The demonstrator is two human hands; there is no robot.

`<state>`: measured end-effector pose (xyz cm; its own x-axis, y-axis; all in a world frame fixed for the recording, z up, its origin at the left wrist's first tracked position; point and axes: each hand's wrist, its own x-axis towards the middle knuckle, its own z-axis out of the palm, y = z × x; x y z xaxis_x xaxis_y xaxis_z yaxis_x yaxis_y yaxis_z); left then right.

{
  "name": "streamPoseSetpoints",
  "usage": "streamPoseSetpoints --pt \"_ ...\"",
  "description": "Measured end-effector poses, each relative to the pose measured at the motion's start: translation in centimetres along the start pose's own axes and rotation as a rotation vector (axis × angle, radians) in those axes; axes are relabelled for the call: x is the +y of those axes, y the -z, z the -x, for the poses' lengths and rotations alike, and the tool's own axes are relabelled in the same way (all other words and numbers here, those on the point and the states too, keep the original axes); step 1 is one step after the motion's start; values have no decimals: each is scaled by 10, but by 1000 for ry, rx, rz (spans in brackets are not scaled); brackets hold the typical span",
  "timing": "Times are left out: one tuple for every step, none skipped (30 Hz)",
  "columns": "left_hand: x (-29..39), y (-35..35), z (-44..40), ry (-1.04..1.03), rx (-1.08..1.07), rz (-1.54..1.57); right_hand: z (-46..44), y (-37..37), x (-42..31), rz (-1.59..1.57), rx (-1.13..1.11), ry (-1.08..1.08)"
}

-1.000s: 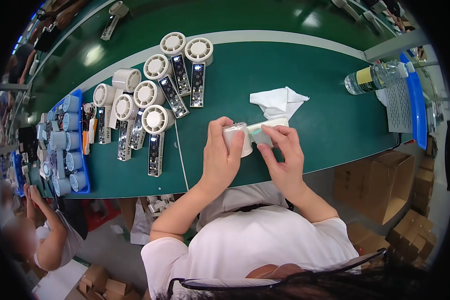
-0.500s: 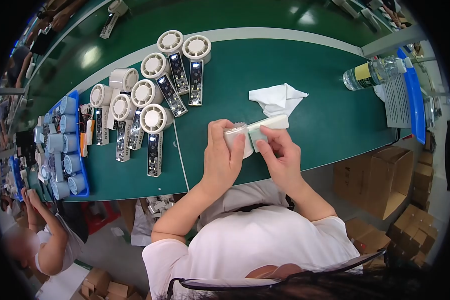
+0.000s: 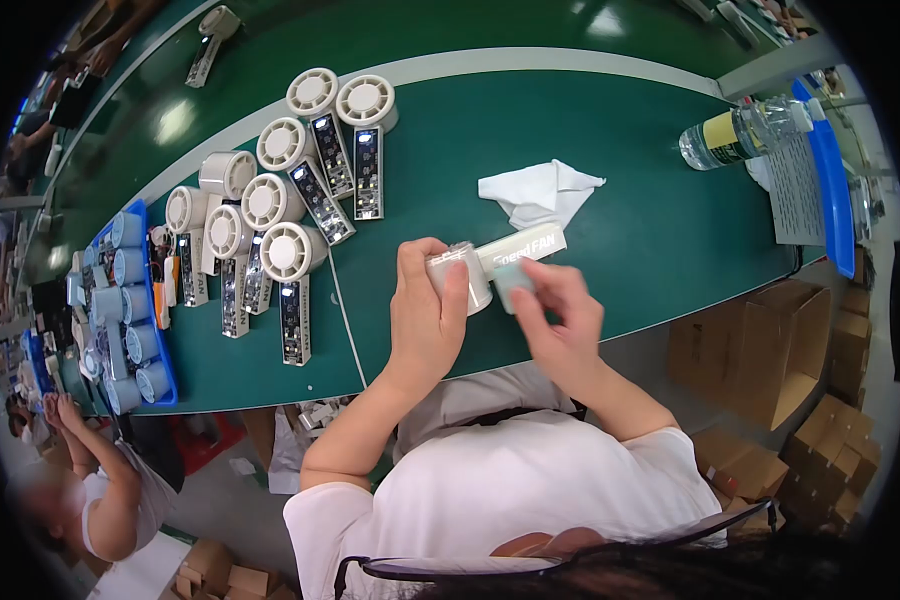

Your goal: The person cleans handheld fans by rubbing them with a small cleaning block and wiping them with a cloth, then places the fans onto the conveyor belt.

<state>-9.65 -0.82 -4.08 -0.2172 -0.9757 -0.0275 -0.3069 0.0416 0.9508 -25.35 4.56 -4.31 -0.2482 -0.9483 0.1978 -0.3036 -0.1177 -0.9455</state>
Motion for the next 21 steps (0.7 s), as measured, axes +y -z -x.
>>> streamPoseSetpoints --pt "-3 0 1 -18 13 -20 -7 -2 -2 89 -90 -48" --pt "-4 -1 1 -33 30 -39 -12 -6 -6 131 -75 -5" --pt "-3 -2 1 -31 31 -39 -15 -8 -9 172 -66 36" --pt "-1 -1 1 -28 30 -32 -12 -8 -6 168 -70 32" --pt "0 0 2 -26 26 -28 -7 -7 -2 133 -63 -3" --pt "0 1 1 -29 30 -31 -7 -7 0 99 -55 -29" --pt "-1 0 0 -40 36 -38 -10 -7 1 98 -56 -23" --pt "-2 -1 1 -47 36 -43 -11 -6 0 99 -68 -15" --pt "-2 -2 1 -43 30 -41 -10 -5 -1 101 -79 -12" --pt "-1 -2 2 -28 33 -31 -13 -6 -2 105 -78 -18" --pt "-1 -2 1 -15 39 -23 -18 -10 -3 122 -59 27" --pt "-1 -2 2 -16 36 -22 -22 -12 -4 138 -38 74" --pt "-2 -2 1 -18 39 -29 -18 -10 -4 140 -33 75" --pt "-2 -2 1 -18 45 -37 -11 -9 -3 148 -37 55" --pt "-2 -2 1 -20 44 -37 -8 -8 -3 157 -42 34" --pt "-1 -3 2 -10 50 -34 -10 -8 -4 158 -39 34" --pt "-1 -3 2 0 52 -28 -13 -8 -6 182 -43 58" --pt "0 -3 2 2 45 -26 -14 -8 -7 208 -48 80" --pt "1 -2 1 -2 39 -27 -16 -9 -8 211 -45 77" --pt "1 -1 0 -8 34 -28 -18 -11 -9 220 -36 92" --pt "0 -1 1 -13 28 -26 -19 -12 -10 229 -24 108"
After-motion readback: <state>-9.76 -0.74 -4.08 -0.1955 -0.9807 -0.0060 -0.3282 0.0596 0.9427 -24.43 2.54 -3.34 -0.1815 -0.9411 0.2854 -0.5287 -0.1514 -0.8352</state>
